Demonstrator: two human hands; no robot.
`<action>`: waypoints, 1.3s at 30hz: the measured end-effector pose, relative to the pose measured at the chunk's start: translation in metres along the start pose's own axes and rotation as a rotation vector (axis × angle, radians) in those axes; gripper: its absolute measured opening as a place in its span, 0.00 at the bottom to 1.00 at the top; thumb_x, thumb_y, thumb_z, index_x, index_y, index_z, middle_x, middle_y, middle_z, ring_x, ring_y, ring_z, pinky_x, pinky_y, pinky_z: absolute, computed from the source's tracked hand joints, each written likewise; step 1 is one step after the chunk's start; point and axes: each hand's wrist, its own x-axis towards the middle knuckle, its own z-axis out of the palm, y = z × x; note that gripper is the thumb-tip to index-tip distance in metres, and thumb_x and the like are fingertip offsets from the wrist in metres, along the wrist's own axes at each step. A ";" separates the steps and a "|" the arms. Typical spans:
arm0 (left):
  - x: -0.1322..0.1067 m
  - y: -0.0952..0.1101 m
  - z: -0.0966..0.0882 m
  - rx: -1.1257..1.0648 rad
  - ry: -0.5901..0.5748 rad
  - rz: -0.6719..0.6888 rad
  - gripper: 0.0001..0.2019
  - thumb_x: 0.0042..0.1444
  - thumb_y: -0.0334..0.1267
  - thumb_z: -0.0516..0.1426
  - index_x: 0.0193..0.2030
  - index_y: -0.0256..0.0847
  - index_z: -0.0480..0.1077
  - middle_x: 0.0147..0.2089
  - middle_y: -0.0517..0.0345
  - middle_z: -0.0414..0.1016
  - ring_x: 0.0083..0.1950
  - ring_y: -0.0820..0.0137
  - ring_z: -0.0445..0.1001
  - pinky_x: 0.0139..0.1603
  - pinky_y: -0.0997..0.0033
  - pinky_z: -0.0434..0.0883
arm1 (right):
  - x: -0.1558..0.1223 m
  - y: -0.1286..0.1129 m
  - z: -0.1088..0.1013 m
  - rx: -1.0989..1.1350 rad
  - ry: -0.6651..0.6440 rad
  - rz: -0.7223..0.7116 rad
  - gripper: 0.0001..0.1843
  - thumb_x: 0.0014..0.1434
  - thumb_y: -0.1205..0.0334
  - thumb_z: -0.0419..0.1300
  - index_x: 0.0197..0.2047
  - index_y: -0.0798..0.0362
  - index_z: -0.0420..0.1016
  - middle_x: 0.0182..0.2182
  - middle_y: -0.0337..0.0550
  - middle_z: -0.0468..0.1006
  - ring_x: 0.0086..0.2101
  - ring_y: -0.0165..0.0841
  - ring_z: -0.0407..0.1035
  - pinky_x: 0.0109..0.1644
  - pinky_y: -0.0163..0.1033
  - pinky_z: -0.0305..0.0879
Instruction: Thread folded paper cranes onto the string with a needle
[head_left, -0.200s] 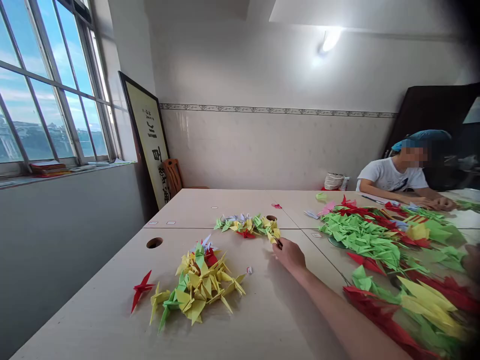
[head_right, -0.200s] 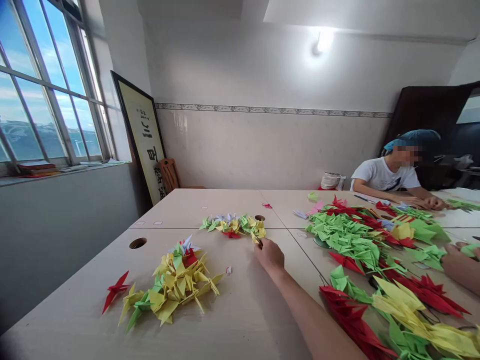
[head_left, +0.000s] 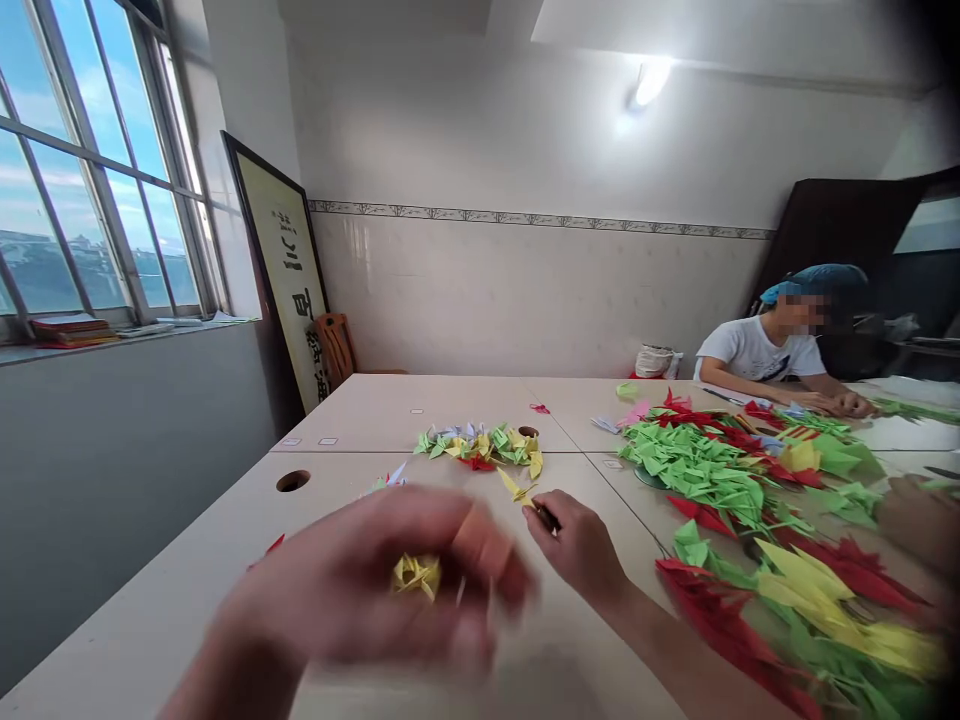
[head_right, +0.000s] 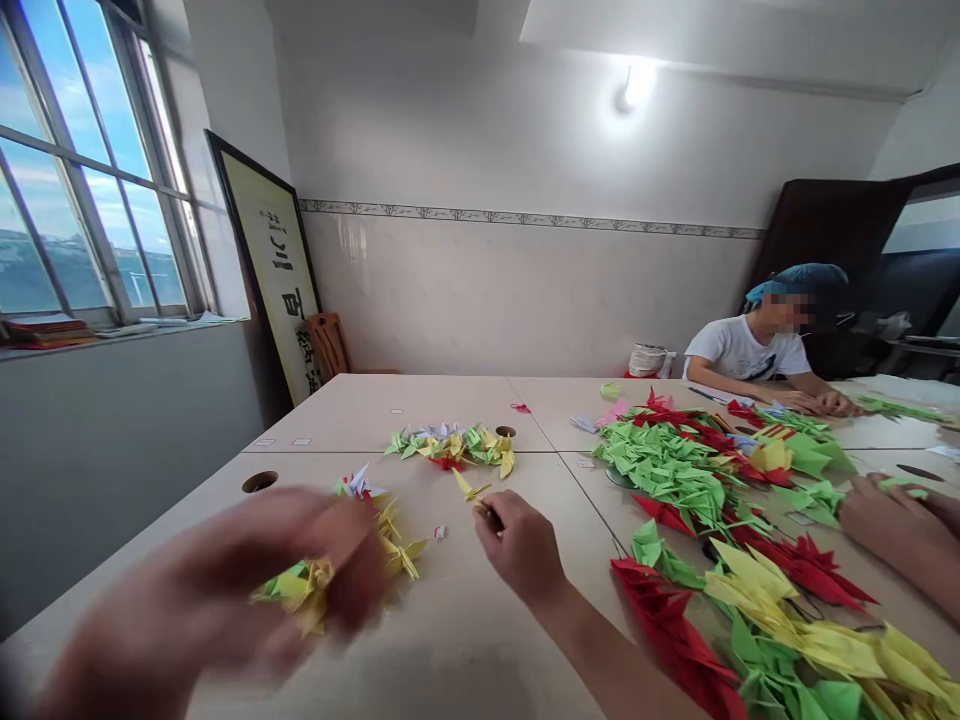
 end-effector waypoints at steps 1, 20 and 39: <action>0.014 0.004 0.006 -0.075 -0.072 0.071 0.22 0.53 0.53 0.48 0.45 0.42 0.71 0.39 0.57 0.75 0.31 0.72 0.71 0.34 0.76 0.71 | -0.009 -0.005 -0.007 0.016 0.009 -0.059 0.10 0.57 0.61 0.49 0.32 0.53 0.70 0.28 0.42 0.73 0.29 0.31 0.67 0.34 0.31 0.58; 0.060 -0.015 0.101 -1.188 -0.671 -0.171 0.15 0.48 0.37 0.60 0.44 0.41 0.68 0.43 0.55 0.71 0.36 0.75 0.69 0.32 0.78 0.60 | -0.039 -0.005 -0.025 0.731 -0.132 0.124 0.14 0.60 0.56 0.49 0.43 0.55 0.68 0.32 0.42 0.73 0.32 0.31 0.66 0.35 0.33 0.62; 0.056 -0.014 0.108 -1.278 -0.747 -0.226 0.13 0.46 0.37 0.62 0.41 0.41 0.71 0.35 0.58 0.72 0.34 0.75 0.69 0.33 0.78 0.60 | -0.042 0.004 -0.018 0.525 -0.088 -0.113 0.10 0.63 0.64 0.45 0.40 0.53 0.66 0.30 0.42 0.69 0.32 0.32 0.64 0.36 0.34 0.60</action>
